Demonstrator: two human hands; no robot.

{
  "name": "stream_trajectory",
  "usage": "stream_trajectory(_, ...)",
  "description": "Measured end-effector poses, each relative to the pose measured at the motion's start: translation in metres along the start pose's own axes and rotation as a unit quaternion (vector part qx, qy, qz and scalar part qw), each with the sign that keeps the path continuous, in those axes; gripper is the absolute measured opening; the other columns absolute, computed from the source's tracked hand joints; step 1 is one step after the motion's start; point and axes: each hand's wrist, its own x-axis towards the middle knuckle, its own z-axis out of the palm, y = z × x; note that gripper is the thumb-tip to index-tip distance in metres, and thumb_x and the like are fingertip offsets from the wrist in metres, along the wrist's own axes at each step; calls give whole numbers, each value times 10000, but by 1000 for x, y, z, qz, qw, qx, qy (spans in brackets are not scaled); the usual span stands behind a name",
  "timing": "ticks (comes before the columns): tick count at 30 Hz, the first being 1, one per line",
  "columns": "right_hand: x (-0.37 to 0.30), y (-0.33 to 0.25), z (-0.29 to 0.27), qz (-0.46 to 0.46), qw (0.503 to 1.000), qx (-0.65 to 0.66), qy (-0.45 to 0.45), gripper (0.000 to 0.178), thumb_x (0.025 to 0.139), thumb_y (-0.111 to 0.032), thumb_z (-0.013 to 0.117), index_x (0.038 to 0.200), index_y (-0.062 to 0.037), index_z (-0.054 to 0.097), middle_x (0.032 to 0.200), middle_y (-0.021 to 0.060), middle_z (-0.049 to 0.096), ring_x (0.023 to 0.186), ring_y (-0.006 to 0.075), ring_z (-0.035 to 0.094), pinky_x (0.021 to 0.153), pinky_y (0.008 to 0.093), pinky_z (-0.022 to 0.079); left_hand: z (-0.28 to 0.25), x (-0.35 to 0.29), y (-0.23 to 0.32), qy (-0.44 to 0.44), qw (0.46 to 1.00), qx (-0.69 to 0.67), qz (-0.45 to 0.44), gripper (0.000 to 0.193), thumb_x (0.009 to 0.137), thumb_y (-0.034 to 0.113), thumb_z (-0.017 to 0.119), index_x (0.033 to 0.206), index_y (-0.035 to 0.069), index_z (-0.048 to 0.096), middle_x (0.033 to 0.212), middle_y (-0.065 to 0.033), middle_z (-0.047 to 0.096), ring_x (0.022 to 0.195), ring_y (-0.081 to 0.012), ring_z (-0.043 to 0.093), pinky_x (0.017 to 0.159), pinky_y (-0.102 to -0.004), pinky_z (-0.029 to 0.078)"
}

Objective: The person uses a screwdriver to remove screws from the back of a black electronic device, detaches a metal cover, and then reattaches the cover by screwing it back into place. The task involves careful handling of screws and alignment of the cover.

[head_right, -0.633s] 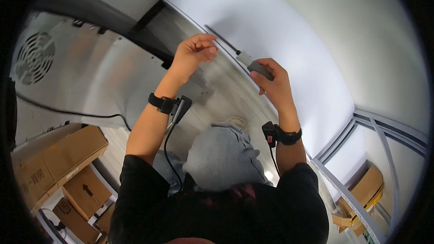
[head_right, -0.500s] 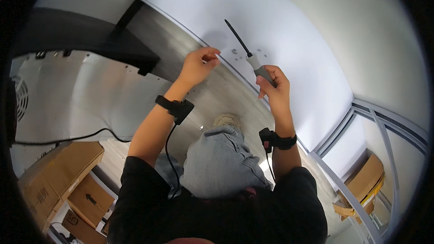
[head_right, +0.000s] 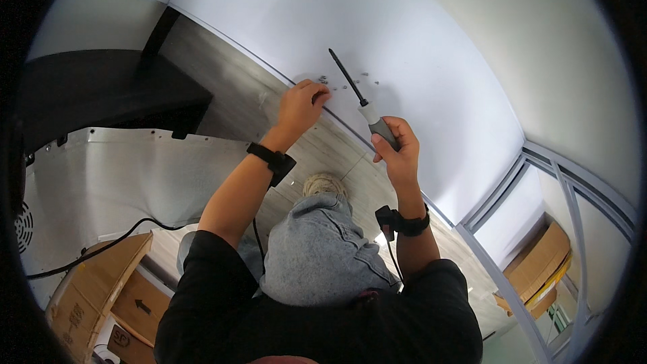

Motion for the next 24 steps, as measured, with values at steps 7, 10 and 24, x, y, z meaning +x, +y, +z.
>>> stream_trajectory(7,7,-15,20,0,985,-110,-129,408,801,-15,659,1194,-39,552,867,48,612,704,76,532,623,230,446,-66,-14,8,46,695,-672,-251,142,948,178,557,996,55,609,925,-67,668,796,-165,652,701,-296,548)
stream_trajectory(10,14,-10,33,-42,975,-153,-153,391,783,-15,665,1166,-39,586,884,56,630,754,108,568,691,248,460,-87,-27,4,61,628,-738,-237,138,965,177,516,984,56,580,970,-77,654,839,-181,651,777,-305,552)
stream_trajectory(24,34,-39,95,-133,934,-188,-272,356,748,-36,676,1101,-21,631,923,101,667,770,173,608,710,268,475,-157,-76,2,184,634,-731,-172,136,966,123,495,974,13,575,981,-109,627,946,-227,638,850,-327,561)
